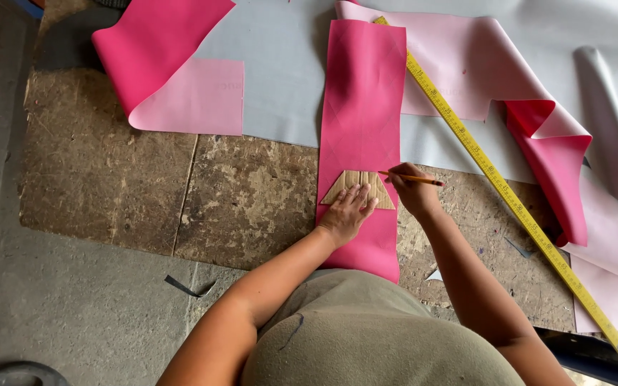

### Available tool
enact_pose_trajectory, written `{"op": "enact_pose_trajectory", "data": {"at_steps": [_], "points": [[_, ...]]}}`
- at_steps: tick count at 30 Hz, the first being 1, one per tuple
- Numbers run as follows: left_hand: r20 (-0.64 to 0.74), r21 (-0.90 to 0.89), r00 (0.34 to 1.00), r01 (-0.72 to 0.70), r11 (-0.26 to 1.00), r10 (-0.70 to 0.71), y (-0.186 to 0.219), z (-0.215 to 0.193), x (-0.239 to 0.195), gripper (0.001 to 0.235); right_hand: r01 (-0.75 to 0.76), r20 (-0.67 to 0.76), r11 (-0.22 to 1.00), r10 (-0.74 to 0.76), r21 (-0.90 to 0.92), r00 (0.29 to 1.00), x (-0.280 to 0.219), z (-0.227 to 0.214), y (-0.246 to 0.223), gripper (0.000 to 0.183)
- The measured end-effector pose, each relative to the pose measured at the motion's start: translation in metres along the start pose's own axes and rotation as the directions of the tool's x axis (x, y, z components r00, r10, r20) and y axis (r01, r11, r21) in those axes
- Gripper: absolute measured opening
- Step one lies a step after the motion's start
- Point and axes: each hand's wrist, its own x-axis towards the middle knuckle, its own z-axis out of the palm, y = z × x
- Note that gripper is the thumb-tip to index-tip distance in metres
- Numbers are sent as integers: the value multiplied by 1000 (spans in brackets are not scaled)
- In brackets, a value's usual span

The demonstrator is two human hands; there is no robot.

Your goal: Tracing a cardboard template onto a strip of pink fabric and measuring the fabric with a ruler.

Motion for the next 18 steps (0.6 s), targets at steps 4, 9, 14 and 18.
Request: {"op": "enact_pose_trajectory", "data": {"at_steps": [4,9,14,18], "points": [[29,-11,1000,9,1000,-9,0,4,1,52,-17,60,999,14,39,998,5,6,2,15],[-62,-22,998,3,1000,-4,6,4,1,54,-65,109,981,46,181,993,10,19,19,15],[-86,-37,996,4,999,-7,5,7,4,50,-87,195,996,84,7,977,-29,-6,13,17],[-25,-45,1000,3,999,-4,6,3,4,47,-168,218,976,195,-136,956,-45,-11,10,21]]}}
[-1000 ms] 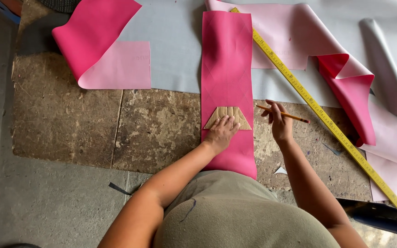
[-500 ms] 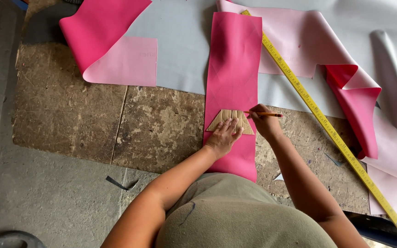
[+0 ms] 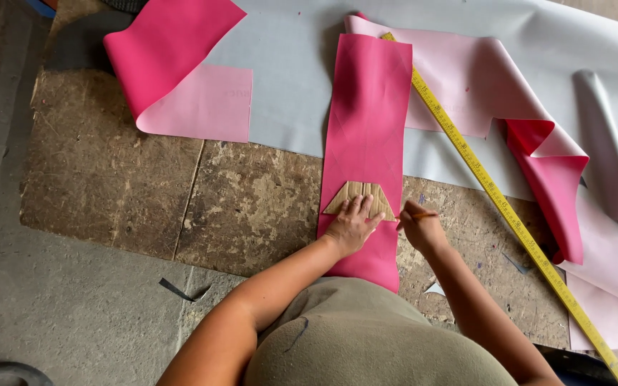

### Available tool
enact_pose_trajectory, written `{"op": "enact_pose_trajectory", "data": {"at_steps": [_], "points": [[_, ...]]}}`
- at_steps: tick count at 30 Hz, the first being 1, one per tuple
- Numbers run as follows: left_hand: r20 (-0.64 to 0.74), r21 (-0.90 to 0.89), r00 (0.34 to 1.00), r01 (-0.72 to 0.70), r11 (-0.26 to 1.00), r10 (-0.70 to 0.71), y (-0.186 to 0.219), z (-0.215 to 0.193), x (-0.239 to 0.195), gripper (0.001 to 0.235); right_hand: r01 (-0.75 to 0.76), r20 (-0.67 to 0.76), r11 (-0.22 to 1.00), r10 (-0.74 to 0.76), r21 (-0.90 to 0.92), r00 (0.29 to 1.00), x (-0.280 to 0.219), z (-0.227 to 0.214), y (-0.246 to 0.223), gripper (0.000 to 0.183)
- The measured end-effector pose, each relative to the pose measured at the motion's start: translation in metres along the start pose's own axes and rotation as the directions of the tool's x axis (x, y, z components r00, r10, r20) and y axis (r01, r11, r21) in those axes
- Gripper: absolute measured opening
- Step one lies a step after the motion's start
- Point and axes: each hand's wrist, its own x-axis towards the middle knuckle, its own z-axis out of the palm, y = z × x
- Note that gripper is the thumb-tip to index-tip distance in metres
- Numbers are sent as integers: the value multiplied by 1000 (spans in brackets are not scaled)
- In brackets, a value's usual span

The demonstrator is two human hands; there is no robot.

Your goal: Tracing a cardboard template onto a strip of pink fabric and measuring the fabric with a ruler.

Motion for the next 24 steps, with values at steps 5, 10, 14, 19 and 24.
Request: {"op": "enact_pose_trajectory", "data": {"at_steps": [5,10,14,19,24], "points": [[78,-1,997,14,1000,-14,4,-15,4,47,213,-105,976,-207,47,973,67,13,-17,20],[180,-2,983,26,1000,-26,4,-17,3,47,172,-102,985,-167,33,981,62,21,-15,17],[243,-10,970,31,999,-27,1,-15,2,50,-59,-49,998,60,25,997,9,8,-12,25],[182,-31,983,37,999,-31,2,-18,4,49,27,-76,999,-25,27,997,21,6,-23,20],[-101,-35,992,77,996,-80,11,-62,6,16,316,62,938,-327,141,943,61,53,-64,18]]}}
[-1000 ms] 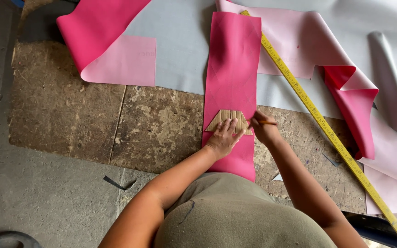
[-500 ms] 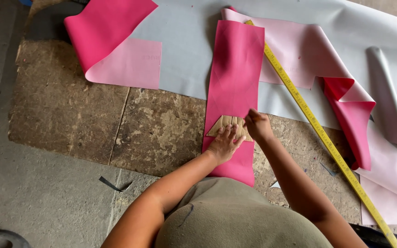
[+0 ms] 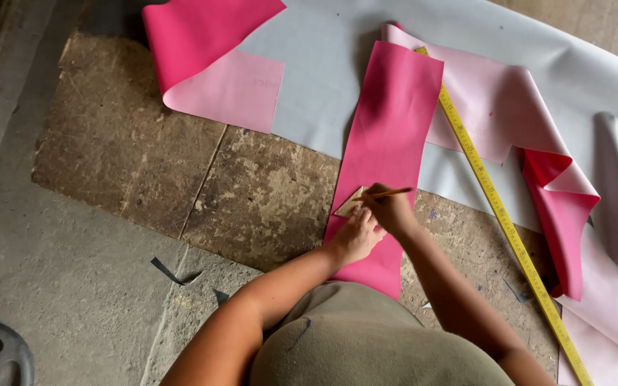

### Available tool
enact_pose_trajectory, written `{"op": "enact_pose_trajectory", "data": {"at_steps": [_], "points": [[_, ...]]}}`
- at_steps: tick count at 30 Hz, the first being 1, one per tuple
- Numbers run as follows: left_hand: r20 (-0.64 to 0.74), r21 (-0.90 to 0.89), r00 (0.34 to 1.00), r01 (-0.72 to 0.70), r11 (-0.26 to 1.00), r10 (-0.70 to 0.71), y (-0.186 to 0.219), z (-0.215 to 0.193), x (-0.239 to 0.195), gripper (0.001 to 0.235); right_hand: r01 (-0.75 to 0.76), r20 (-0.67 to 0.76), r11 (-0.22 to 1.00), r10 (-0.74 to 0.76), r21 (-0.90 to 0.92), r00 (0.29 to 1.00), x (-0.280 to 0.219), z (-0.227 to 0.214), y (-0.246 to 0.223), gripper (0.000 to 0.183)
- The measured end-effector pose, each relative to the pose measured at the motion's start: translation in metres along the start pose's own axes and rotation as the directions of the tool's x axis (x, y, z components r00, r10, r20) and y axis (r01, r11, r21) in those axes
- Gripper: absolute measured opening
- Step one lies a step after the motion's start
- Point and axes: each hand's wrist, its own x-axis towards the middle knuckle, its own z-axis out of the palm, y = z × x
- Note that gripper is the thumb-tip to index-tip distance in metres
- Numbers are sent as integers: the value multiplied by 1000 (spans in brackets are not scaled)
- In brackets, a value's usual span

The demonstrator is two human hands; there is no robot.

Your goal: Tracing a cardboard template onto a strip of pink fabric and measuring the fabric with a ruler.

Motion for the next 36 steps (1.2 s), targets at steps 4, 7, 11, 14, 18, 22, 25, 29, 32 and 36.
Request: {"op": "enact_pose_trajectory", "data": {"at_steps": [4,7,11,14,18,22,25,29,32,36], "points": [[1,86,999,33,996,-33,-7,96,-20,10,41,146,998,-33,-56,989,7,9,-49,14],[-152,185,988,45,982,-17,-4,72,-17,7,81,176,992,-63,-96,982,27,23,-9,11],[18,40,999,38,999,-38,-7,24,-12,32,154,104,973,-137,-173,985,60,8,44,14],[81,74,997,10,997,-16,-3,3,-8,45,393,166,616,-394,-683,904,78,24,80,5],[89,353,996,-58,934,28,-9,104,-26,34,252,123,897,-222,-364,967,18,58,7,22],[56,66,997,48,997,-52,-6,73,-14,18,108,33,861,-105,-496,994,43,28,34,12],[40,72,999,10,997,-13,-4,23,-11,49,149,-81,931,-186,-332,979,69,23,77,11],[60,49,998,-23,999,20,-4,21,0,24,236,-41,908,-266,-345,963,20,55,20,14],[147,34,989,-33,999,28,-7,58,-1,23,131,-54,952,-151,-278,987,17,45,26,13],[207,-125,976,-47,991,72,-18,8,-18,43,340,-323,844,-486,-414,812,17,-9,24,10]]}}
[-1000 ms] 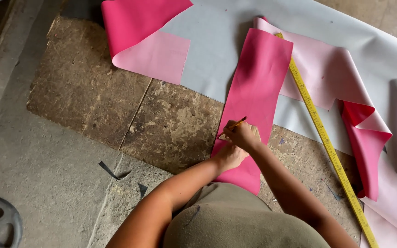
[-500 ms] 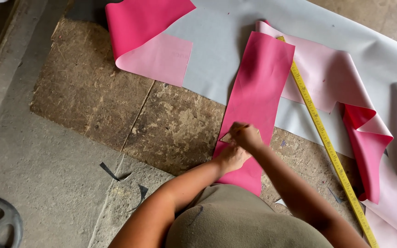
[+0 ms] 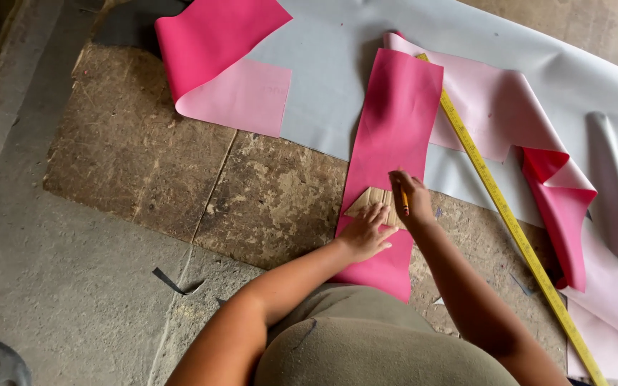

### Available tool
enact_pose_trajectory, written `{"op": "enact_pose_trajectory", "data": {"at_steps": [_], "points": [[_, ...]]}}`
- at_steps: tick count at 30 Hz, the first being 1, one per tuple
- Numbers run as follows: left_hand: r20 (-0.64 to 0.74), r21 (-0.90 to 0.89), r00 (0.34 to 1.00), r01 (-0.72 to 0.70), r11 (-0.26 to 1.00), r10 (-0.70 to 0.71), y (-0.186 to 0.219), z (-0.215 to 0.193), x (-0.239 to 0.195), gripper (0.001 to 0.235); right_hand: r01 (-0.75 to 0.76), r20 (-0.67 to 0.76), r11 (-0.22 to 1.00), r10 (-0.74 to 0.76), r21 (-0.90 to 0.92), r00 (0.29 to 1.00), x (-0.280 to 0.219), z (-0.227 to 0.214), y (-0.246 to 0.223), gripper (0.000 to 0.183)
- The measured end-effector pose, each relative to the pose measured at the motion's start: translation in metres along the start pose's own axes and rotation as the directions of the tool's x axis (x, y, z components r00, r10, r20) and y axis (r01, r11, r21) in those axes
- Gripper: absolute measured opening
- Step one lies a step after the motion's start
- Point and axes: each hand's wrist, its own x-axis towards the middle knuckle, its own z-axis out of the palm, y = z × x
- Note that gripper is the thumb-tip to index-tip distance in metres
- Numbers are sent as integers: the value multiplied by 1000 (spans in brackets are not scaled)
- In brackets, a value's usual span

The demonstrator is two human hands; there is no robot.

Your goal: Tracing a cardboard template onto a strip of pink fabric and measuring the fabric with a ruler.

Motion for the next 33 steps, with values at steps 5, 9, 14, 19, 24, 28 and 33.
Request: {"op": "enact_pose_trajectory", "data": {"at_steps": [5,9,14,19,24,28,33], "points": [[87,-27,975,-204,979,205,-3,-32,-81,66,-68,280,996,80,-54,957,-50,-1,-9,45],[89,-86,952,-285,955,293,-28,-6,-140,80,-20,153,975,55,-223,987,-119,-7,14,69],[-6,-83,951,-309,948,309,-21,-15,-146,85,-317,-243,857,233,-406,942,-213,-81,79,67],[109,90,928,-366,926,357,-10,-9,-151,115,-706,-260,600,663,-376,702,-233,-166,57,65],[182,54,933,-324,944,310,-1,-23,-149,94,-585,-335,742,488,-327,806,-242,-170,67,64],[58,-55,976,-207,977,210,24,-26,-138,74,-431,-308,836,334,-340,891,-242,-176,74,61],[2,-349,997,69,935,-72,89,-42,-110,39,-348,-368,898,237,-271,899,-270,-196,103,59]]}}
